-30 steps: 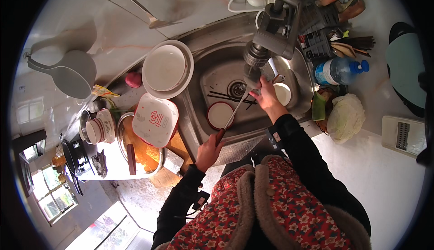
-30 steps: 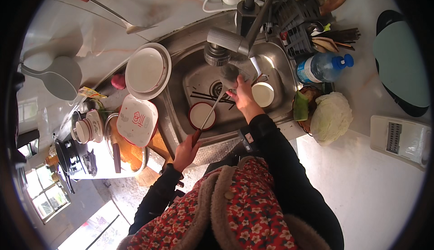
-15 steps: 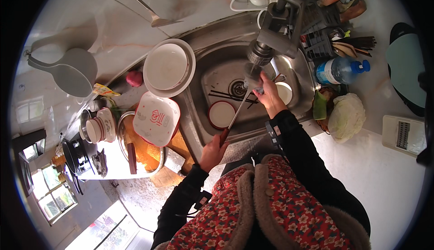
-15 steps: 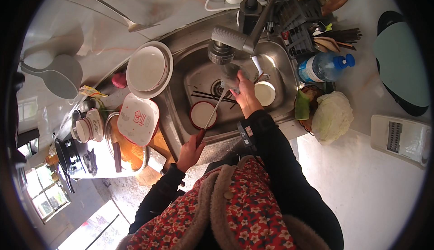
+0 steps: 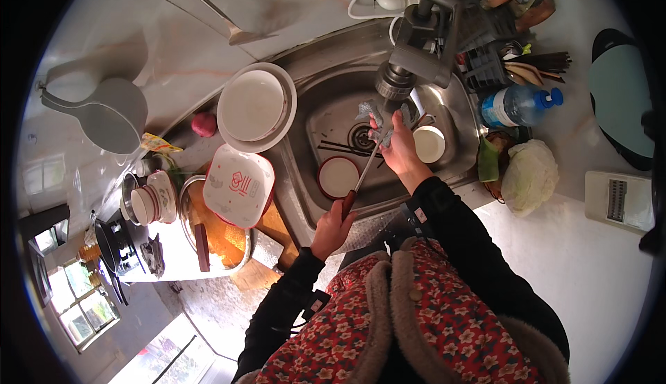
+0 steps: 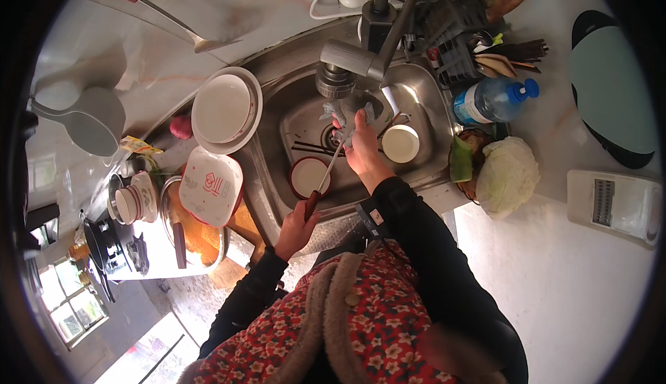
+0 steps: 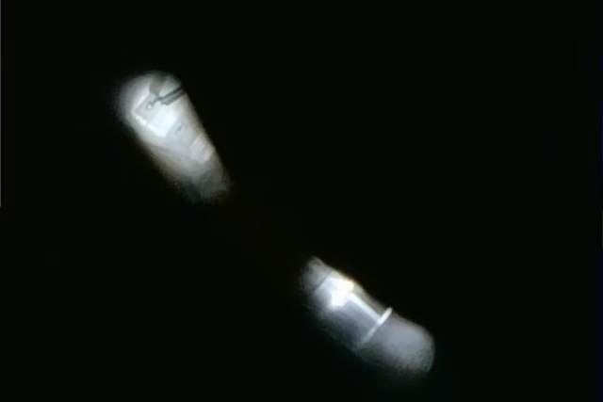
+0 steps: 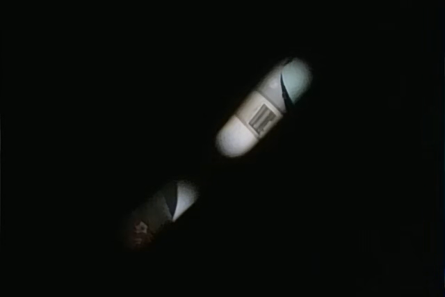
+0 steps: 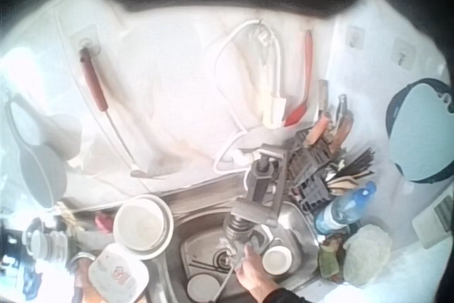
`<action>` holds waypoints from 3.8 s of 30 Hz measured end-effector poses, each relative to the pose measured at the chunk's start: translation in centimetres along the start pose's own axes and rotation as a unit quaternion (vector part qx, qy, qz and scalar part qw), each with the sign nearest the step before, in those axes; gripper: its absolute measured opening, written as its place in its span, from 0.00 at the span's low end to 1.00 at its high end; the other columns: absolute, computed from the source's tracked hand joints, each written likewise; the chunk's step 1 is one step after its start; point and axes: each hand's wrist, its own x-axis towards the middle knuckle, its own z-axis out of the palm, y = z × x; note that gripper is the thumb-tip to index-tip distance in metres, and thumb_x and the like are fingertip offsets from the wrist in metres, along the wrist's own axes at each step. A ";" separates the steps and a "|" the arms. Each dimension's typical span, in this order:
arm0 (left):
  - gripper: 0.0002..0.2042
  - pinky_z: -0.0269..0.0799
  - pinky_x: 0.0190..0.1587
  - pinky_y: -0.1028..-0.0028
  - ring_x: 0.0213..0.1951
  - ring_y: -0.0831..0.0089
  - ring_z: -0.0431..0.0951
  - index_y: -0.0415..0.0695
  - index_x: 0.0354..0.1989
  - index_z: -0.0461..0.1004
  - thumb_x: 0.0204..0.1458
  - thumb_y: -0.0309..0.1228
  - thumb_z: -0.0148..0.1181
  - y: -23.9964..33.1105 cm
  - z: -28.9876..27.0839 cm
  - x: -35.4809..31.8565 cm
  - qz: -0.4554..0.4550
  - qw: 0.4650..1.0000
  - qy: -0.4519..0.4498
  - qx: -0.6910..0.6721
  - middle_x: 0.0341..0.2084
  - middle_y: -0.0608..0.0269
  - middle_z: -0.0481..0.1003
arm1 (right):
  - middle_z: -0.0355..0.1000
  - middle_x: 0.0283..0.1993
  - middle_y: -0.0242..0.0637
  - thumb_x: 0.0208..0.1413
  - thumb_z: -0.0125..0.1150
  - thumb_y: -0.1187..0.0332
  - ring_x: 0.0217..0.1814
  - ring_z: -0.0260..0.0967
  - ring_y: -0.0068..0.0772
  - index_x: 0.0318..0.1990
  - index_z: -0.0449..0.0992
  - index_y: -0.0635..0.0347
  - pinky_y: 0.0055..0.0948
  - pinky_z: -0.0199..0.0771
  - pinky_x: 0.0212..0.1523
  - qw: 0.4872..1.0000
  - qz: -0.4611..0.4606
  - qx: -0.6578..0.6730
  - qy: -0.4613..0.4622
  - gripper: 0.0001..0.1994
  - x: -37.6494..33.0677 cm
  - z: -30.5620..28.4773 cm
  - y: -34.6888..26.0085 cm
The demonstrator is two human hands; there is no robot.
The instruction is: The person washes a small bowl, a square plate, a round plate, a rectangular plate, a grater, and a ladle in a kitchen sink using a sponge and running water. Each item is scrubbed and rinsed, then placed on the counter or back in the sink.
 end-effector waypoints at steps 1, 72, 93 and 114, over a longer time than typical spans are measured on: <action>0.16 0.70 0.32 0.51 0.32 0.39 0.76 0.40 0.47 0.64 0.57 0.36 0.59 0.2 0.0 -0.1 0.005 1.000 0.003 -0.009 0.27 0.38 0.75 | 0.75 0.47 0.33 0.69 0.37 0.47 0.43 0.73 0.28 0.54 0.68 0.51 0.29 0.70 0.43 0.999 -0.026 -0.012 -0.020 0.21 0.6 -0.2 -0.2; 0.13 0.73 0.31 0.57 0.34 0.46 0.78 0.41 0.40 0.66 0.57 0.36 0.61 -2.6 -6.3 -2.7 0.009 0.996 -0.072 0.050 0.32 0.48 0.78 | 0.69 0.25 0.27 0.66 0.53 0.61 0.22 0.65 0.18 0.49 0.76 0.61 0.24 0.65 0.22 0.914 -0.006 -0.393 -0.100 0.13 1.6 -4.4 -7.6; 0.13 0.71 0.28 0.55 0.31 0.44 0.77 0.42 0.40 0.66 0.57 0.36 0.61 -3.0 -6.0 -2.2 0.007 0.998 -0.049 0.050 0.25 0.46 0.75 | 0.68 0.26 0.26 0.65 0.55 0.58 0.20 0.62 0.20 0.41 0.75 0.57 0.24 0.64 0.24 0.957 -0.001 -0.289 0.008 0.12 1.6 -3.1 -6.9; 0.14 0.72 0.30 0.56 0.33 0.45 0.78 0.42 0.46 0.67 0.57 0.35 0.61 -2.8 -5.4 -3.9 0.000 0.999 -0.015 0.048 0.30 0.46 0.77 | 0.70 0.34 0.24 0.66 0.52 0.54 0.37 0.65 0.16 0.39 0.76 0.60 0.24 0.68 0.42 0.919 -0.180 -0.348 0.046 0.17 2.0 -2.1 -6.5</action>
